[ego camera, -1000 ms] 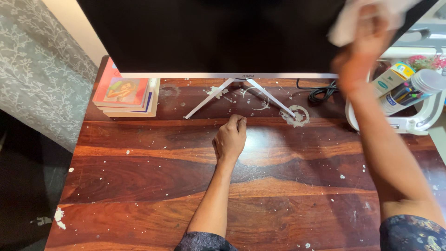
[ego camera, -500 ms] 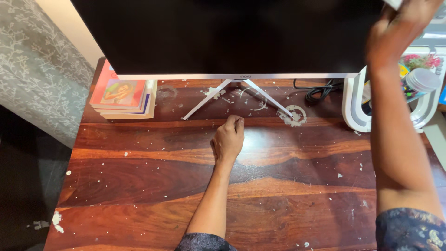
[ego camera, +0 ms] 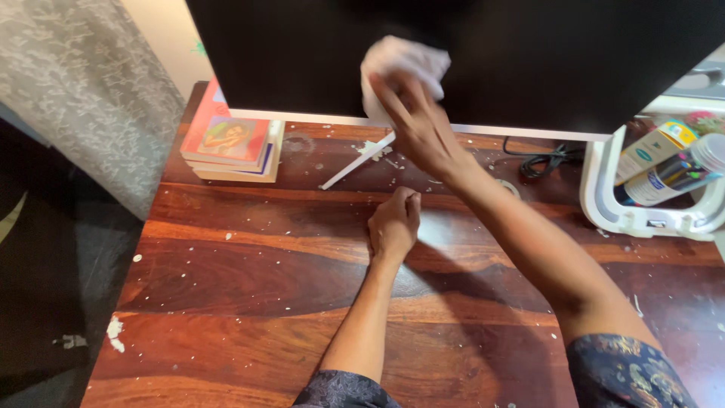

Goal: The person wipes a wooden desk surface with a white cloth, then cleans a monitor screen, and finally wipes the covers of several books placed on the desk. The person handles a container of pens and a stack of books during the cleaning process.

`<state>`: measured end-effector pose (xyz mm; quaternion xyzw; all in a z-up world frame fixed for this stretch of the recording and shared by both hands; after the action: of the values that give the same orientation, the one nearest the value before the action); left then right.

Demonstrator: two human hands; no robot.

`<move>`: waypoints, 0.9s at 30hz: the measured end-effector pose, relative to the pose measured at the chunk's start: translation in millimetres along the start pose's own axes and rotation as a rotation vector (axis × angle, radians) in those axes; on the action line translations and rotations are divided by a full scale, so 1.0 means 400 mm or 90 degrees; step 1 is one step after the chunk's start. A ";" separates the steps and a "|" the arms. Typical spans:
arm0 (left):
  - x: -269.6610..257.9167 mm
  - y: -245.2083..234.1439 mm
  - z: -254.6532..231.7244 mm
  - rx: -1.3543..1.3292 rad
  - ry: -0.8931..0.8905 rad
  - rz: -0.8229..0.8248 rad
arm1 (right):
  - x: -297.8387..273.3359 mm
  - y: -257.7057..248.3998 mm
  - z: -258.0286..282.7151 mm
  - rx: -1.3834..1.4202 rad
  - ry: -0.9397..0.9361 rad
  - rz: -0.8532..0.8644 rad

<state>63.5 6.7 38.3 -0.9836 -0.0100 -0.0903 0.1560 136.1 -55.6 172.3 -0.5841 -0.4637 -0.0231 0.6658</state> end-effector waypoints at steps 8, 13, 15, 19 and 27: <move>-0.007 0.012 0.023 -0.069 0.058 -0.058 | 0.292 0.039 0.156 -0.072 -0.163 -0.097; -0.006 0.029 0.057 -0.002 0.108 -0.080 | 0.090 0.173 0.229 -0.151 -0.280 0.103; -0.002 0.036 0.061 0.021 0.070 -0.062 | 0.016 0.141 0.144 -0.129 -0.147 0.113; -0.001 0.019 0.042 -0.064 0.014 -0.024 | -0.197 -0.047 0.027 -0.039 0.162 0.079; -0.006 0.009 0.031 -0.048 0.054 -0.054 | -0.604 -0.008 -0.014 0.507 0.637 -0.085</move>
<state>63.4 7.1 25.2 -0.9828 -0.0418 -0.1387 0.1148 -0.1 -184.5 19.6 -0.1806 -0.1056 -0.1604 0.9646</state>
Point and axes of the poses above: each hand's wrist, its own x-axis towards the middle knuckle, its own y-axis out of the palm, z = x × y, the point moved 7 cm from there along x, towards the middle knuckle, and after that the axes turned 9 degrees about -x, right-handed, at the moved point
